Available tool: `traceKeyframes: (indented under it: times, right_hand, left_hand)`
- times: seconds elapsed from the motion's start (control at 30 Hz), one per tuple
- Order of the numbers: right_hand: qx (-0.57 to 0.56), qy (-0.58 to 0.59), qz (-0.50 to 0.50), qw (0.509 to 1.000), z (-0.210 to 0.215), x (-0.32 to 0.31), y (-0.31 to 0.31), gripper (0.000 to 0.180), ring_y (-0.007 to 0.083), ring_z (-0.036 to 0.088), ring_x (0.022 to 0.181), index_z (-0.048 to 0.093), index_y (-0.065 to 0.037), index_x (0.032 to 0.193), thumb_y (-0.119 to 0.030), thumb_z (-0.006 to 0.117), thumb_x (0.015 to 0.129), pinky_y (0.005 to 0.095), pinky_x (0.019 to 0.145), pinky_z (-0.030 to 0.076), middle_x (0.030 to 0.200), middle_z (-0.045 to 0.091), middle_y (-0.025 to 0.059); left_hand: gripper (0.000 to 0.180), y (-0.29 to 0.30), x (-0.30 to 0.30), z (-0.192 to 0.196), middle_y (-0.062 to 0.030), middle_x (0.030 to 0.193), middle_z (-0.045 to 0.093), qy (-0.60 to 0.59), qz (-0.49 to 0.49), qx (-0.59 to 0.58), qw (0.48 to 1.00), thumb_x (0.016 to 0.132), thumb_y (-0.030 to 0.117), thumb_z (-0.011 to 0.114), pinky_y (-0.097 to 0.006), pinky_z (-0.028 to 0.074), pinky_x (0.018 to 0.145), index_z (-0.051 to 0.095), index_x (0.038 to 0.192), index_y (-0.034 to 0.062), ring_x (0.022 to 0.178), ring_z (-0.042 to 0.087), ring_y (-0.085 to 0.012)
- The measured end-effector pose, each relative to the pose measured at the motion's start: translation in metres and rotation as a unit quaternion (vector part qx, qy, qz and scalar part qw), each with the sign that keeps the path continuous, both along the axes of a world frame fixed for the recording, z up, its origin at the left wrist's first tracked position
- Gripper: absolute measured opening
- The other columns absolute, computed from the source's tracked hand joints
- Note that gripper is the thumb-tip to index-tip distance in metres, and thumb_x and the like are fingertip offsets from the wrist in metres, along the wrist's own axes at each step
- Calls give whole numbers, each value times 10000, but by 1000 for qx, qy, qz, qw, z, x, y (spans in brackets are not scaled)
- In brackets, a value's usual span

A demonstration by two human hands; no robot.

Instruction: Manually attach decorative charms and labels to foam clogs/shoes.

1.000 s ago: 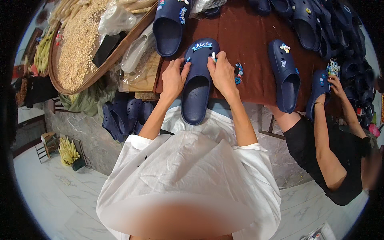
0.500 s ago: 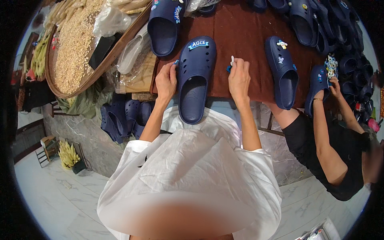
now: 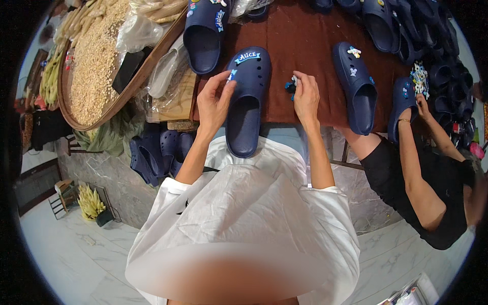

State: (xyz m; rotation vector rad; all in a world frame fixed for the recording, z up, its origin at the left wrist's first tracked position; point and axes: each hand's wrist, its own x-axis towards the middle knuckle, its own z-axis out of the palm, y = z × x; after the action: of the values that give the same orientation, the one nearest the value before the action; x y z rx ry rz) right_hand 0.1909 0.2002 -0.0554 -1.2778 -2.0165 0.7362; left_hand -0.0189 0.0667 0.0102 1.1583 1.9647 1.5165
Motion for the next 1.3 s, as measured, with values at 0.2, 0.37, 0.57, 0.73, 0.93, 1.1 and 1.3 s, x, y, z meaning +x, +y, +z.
traceKeyframes:
  times: [0.2,0.37,0.57,0.73,0.93,1.1,1.3]
  right_hand:
    - [51,42,-22,998,11,-8,14,179,323,627,975,696,-59,1049,-94,558,940,415,845,480,989,652,126]
    - [82,18,-28,996,17,-18,15,154,283,644,892,702,-69,1034,-127,589,948,365,780,497,965,667,101]
    - [-223,247,179,926,61,-35,-28,164,44,592,774,662,-13,1061,-150,611,985,213,686,480,875,650,-6]
    - [-144,145,95,974,41,-29,-12,205,71,609,735,662,-33,1027,-227,613,984,274,615,485,800,658,13]
    - [-75,-5,-29,997,10,-16,14,223,266,626,717,664,-72,1003,-281,598,965,397,691,491,816,658,117]
    - [157,-115,-54,979,29,-31,10,173,329,591,897,674,-83,1005,-228,628,923,443,783,474,938,619,119]
    - [162,-27,140,977,46,-79,23,202,330,564,984,685,-82,1046,-188,675,874,426,837,465,1035,602,108]
  left_hand:
    - [308,12,11,13,-57,879,666,122,-31,46,991,799,147,799,-281,480,679,714,1082,60,746,593,-167]
    - [309,21,23,20,-73,937,706,165,-42,69,983,743,157,830,-350,509,737,720,1018,67,849,640,-256]
    - [271,22,32,18,-59,881,686,196,-96,77,973,737,133,817,-363,496,716,711,980,79,834,627,-259]
    - [326,19,32,9,-89,1027,673,199,-87,78,973,749,151,810,-371,506,788,698,1043,66,941,627,-281]
    - [350,6,19,-4,-149,1176,621,143,-52,38,988,775,163,795,-395,474,916,688,1090,55,1082,583,-319]
    - [355,-3,27,-20,-158,1202,605,142,-50,41,988,805,171,761,-411,462,943,677,1130,56,1114,559,-337]
    - [369,-3,31,-30,-170,1230,576,191,-39,60,979,824,163,734,-432,447,969,650,1165,48,1148,533,-362]
